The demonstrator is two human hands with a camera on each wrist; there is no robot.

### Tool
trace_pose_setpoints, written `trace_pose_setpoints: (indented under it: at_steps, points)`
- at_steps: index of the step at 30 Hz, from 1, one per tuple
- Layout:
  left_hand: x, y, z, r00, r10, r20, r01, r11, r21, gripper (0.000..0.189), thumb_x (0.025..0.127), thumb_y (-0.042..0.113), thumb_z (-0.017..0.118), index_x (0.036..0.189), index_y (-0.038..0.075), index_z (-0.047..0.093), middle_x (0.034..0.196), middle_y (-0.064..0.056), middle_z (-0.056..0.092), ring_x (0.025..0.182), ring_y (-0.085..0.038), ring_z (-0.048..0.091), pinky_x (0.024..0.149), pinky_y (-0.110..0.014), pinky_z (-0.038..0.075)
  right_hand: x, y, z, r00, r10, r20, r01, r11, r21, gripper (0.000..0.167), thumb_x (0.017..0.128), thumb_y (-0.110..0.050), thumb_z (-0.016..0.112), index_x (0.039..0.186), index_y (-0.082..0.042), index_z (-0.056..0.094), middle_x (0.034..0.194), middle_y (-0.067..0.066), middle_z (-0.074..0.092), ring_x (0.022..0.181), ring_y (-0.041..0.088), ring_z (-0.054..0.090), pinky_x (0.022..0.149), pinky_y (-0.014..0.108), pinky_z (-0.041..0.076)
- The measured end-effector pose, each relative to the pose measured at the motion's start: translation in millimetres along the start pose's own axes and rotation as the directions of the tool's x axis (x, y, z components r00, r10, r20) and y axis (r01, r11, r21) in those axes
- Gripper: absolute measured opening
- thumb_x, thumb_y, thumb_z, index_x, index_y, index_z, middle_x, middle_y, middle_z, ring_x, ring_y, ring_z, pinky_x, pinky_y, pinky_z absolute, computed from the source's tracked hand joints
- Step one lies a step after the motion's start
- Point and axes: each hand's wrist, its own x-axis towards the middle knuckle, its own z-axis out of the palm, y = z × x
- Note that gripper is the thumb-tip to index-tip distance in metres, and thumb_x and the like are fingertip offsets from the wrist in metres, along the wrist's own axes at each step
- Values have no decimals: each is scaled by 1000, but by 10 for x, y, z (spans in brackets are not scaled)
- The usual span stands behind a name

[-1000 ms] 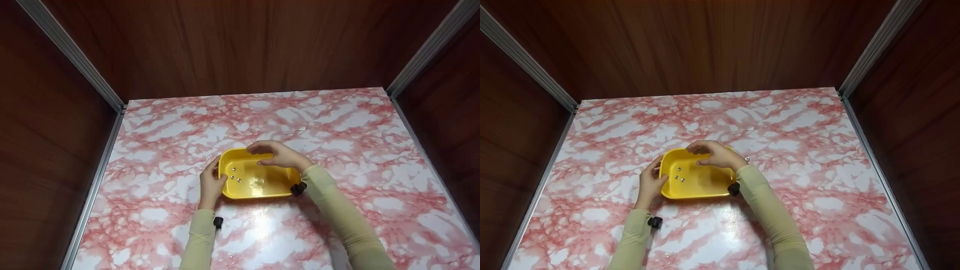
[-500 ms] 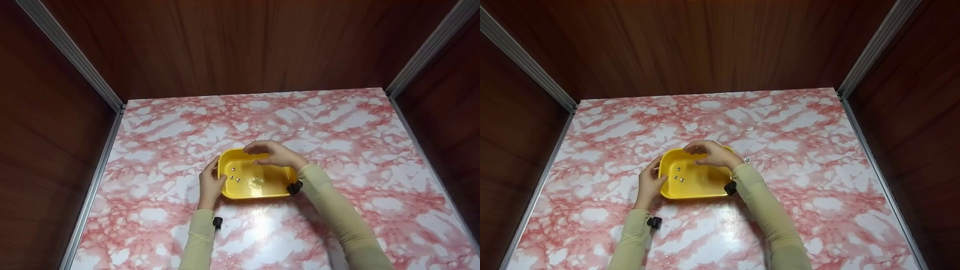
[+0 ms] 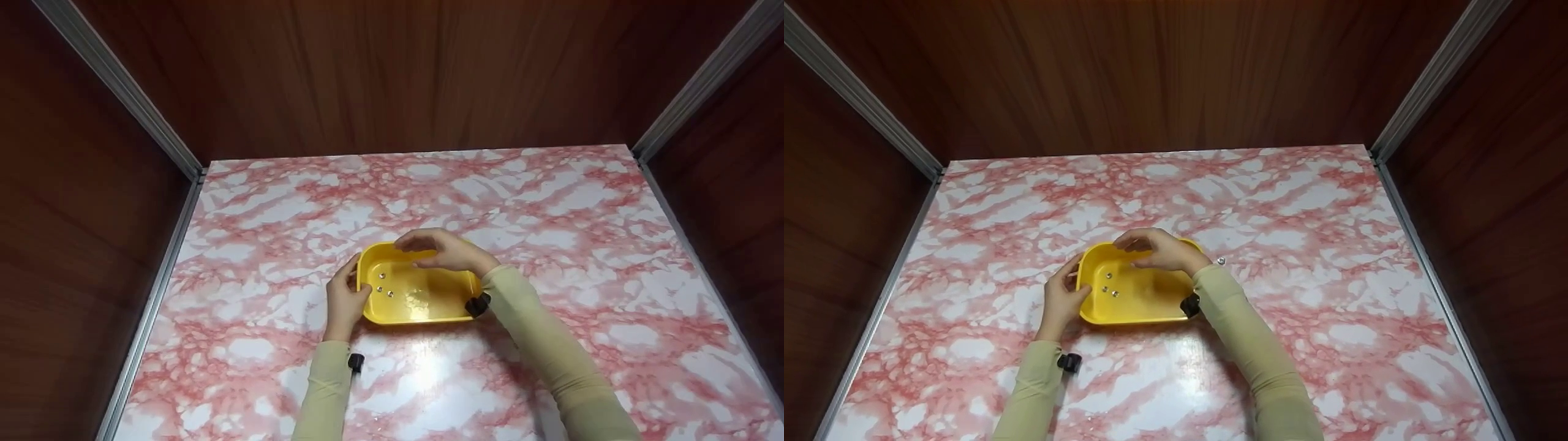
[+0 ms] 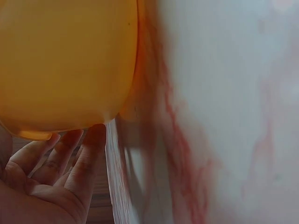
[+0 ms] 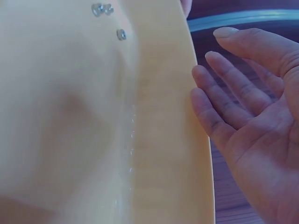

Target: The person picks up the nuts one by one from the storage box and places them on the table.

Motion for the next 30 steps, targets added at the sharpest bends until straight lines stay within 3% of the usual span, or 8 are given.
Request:
trace_pose_setpoints:
  at_steps: [4, 11, 15, 23, 30]
  points:
    - [0, 5, -2, 1000, 5, 5, -5, 1000, 20, 66, 71, -16, 58, 134, 3, 55, 113, -23, 63, 93, -34, 65, 74, -32, 56, 3, -125, 6, 999, -28, 16, 28, 999, 37, 44, 84, 14, 59, 127, 12, 52, 129, 31, 51, 121, 47, 46, 104, 55, 33]
    - [10, 4, 14, 1000, 3, 5, -3, 1000, 5, 66, 70, -18, 57, 134, 1, 55, 114, -22, 62, 96, -35, 64, 78, -35, 55, 27, -184, 8, 999, -39, 30, 38, 998, 45, 42, 84, 13, 59, 125, 13, 51, 126, 30, 52, 120, 46, 47, 104, 53, 35]
    - [5, 23, 15, 1000, 19, 8, -19, 1000, -17, 66, 70, -20, 56, 133, -3, 53, 113, -28, 61, 95, -41, 63, 78, -39, 55, 46, -170, 7, 999, -41, 34, 39, 996, 79, 42, 84, 15, 58, 125, 16, 50, 126, 36, 50, 120, 50, 45, 103, 58, 32]
    - [-81, 373, -65, 999, 22, 37, -22, 1000, -16, 62, 70, -20, 55, 131, -11, 50, 114, -33, 58, 97, -47, 60, 78, -39, 55, 73, -90, 9, 998, -41, 54, 36, 995, 97, 41, 84, 16, 58, 124, 19, 49, 124, 37, 50, 119, 51, 45, 104, 56, 33]
    - [-92, 419, -82, 999, 39, 19, -39, 999, -17, 61, 70, -20, 55, 130, -11, 52, 111, -34, 59, 95, -48, 61, 78, -41, 55, 97, -71, 39, 997, -18, 75, 12, 997, 80, 42, 84, 14, 59, 125, 17, 50, 125, 36, 51, 120, 48, 46, 103, 55, 34]
